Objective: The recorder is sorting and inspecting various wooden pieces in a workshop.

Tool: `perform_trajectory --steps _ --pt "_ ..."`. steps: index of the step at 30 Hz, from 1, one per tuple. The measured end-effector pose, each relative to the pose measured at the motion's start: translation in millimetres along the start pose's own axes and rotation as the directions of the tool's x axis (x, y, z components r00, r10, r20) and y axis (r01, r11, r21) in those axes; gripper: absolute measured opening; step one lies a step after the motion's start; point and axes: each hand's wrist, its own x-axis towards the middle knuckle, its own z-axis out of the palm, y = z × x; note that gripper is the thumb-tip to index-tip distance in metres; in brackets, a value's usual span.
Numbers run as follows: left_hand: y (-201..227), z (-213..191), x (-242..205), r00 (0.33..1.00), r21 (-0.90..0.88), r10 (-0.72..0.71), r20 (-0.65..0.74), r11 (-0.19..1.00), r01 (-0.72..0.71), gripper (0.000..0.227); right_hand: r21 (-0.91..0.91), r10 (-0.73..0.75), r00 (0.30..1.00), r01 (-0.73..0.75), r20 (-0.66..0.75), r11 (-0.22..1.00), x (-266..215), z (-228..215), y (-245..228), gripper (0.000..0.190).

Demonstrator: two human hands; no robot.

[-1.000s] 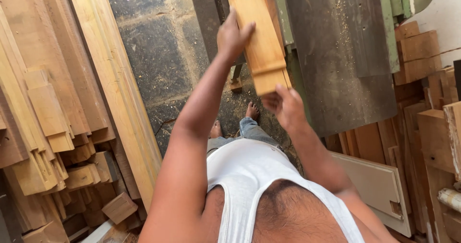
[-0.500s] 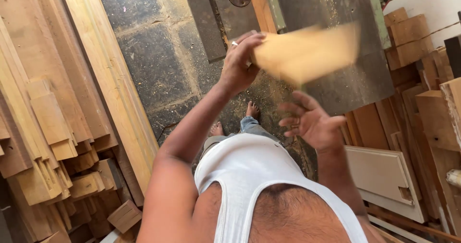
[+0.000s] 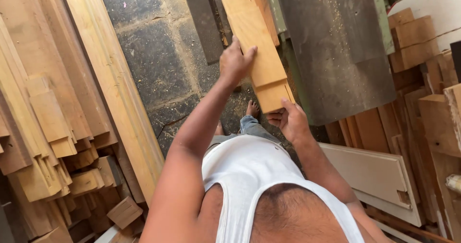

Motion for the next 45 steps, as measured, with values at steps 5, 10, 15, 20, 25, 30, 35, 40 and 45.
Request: perform_trajectory --steps 5,10,15,20,25,30,35,40,45 --pt "-16.0 -0.3 60.2 0.969 0.075 0.165 -0.183 0.985 -0.153 0.056 -0.082 -0.035 0.991 0.045 0.129 0.996 32.2 20.5 -23.4 0.038" --pt "-4.1 -13.0 88.2 0.992 0.039 0.059 -0.114 0.998 -0.055 0.054 -0.098 -0.018 0.994 0.029 0.110 0.995 54.6 40.4 -38.1 0.035" --pt "-2.8 -16.2 113.7 0.996 0.031 0.004 -0.084 1.000 -0.002 0.058 -0.108 -0.013 0.996 0.023 0.090 0.994 68.9 53.5 -48.3 0.035" --pt "1.1 -20.2 115.8 0.994 0.074 0.032 -0.108 0.997 -0.024 0.057 -0.102 -0.012 0.996 0.021 0.085 0.995 71.6 56.5 -50.0 0.035" --pt "-4.9 -12.9 120.4 0.988 0.098 0.051 -0.144 0.994 -0.037 0.060 -0.123 -0.016 0.998 0.023 0.061 0.992 68.2 58.7 -51.1 0.036" --pt "-6.8 -9.3 65.1 0.986 0.066 0.092 -0.140 0.994 -0.083 0.059 -0.126 -0.009 0.999 0.015 0.053 0.992 39.1 27.0 -29.2 0.038" --pt "-81.0 45.6 13.9 0.994 -0.652 0.090 0.058 0.758 -0.030 0.082 -0.550 -0.089 0.995 0.097 0.041 0.829 -48.6 6.1 -2.9 0.034" --pt "-93.3 11.4 -50.9 0.853 -0.891 0.260 0.452 0.187 0.415 0.082 -0.841 -0.471 0.697 0.466 0.541 -0.277 -88.4 8.4 13.6 0.036" --pt "-112.7 -23.3 -117.2 0.874 -0.980 0.451 0.180 0.010 0.197 0.075 -0.572 -0.413 0.396 0.568 0.820 -0.591 -72.1 -12.3 32.6 0.046"
